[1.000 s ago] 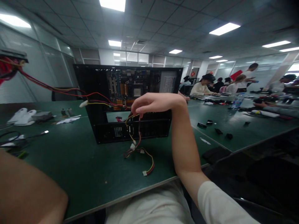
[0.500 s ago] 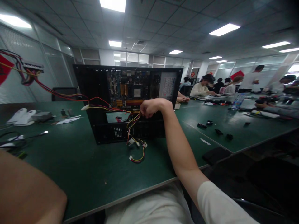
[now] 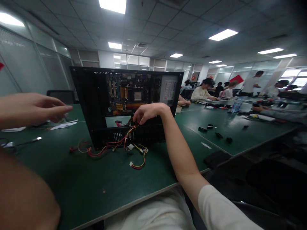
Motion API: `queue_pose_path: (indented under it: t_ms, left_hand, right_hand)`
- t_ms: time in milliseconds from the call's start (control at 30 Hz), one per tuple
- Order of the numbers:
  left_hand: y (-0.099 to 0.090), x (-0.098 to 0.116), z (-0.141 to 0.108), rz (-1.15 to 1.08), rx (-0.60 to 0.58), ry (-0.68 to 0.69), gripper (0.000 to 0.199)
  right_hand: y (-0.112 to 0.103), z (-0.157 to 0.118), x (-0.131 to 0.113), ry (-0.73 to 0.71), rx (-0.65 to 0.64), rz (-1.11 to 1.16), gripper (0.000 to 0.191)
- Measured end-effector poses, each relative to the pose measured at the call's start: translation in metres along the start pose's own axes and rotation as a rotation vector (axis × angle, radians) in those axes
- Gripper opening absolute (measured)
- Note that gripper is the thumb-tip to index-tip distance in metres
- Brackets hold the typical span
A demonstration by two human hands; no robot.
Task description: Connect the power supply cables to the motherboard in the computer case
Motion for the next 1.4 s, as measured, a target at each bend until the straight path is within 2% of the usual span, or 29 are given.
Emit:
queue_pose_path:
  t_ms: [133,233,267,333,433,533,700,867,1033,1200,1300,1400]
  left_hand:
    - [0.009,0.089,-0.01,0.096,0.018,0.131,0.059]
    - [0.033,0.155,-0.016,0.245,-0.025,0.257,0.057]
    - [0.043,0.174,-0.014,0.251,-0.048,0.352,0.057]
    - [0.064,0.204,-0.005,0.279,-0.179,0.456,0.048]
    - [0.08,0.227,0.01,0.297,-0.217,0.507,0.029]
    - [0.079,0.224,0.019,0.318,-0.196,0.529,0.017]
    - [0.065,0.196,0.027,0.119,-0.318,0.605,0.022]
    - [0.045,0.175,0.027,0.084,-0.142,0.602,0.044]
    - [0.033,0.17,0.022,0.031,-0.057,0.568,0.046]
    - [0.034,0.172,0.023,-0.222,0.013,0.561,0.049]
    - [0.034,0.173,0.025,-0.39,0.086,0.533,0.049]
    - [0.034,0.172,0.026,-0.413,0.1,0.526,0.048]
  right_hand:
    - [-0.001,0.007,0.004,0.072,0.026,-0.016,0.043]
    - [-0.001,0.008,0.006,0.092,0.033,-0.001,0.041]
    - [-0.001,0.008,0.006,0.089,0.031,0.013,0.04]
    - [0.001,0.006,0.005,0.085,0.026,0.057,0.038]
    - [0.001,0.001,0.0,0.075,0.035,0.095,0.033]
    - [0.0,-0.006,-0.005,0.057,0.079,0.084,0.025]
    - [-0.001,-0.016,-0.009,0.054,0.086,0.124,0.018]
    - [0.004,-0.013,-0.012,0.011,0.002,0.24,0.026]
    - [0.011,0.005,-0.015,0.102,-0.09,0.177,0.038]
    - [0.014,0.011,-0.017,0.242,-0.113,0.104,0.027]
    - [0.012,0.006,-0.02,0.266,-0.088,0.063,0.008]
    - [0.009,-0.005,-0.023,0.257,-0.046,0.072,0.016]
Point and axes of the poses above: each hand's wrist, its own z-axis towards the middle knuckle, its own y-axis out of the palm, x = y × z, the point moved 2 cm from there along z, towards the middle knuckle, and after that the axes turned 10 degrees about -x, right-handed, at the moved point
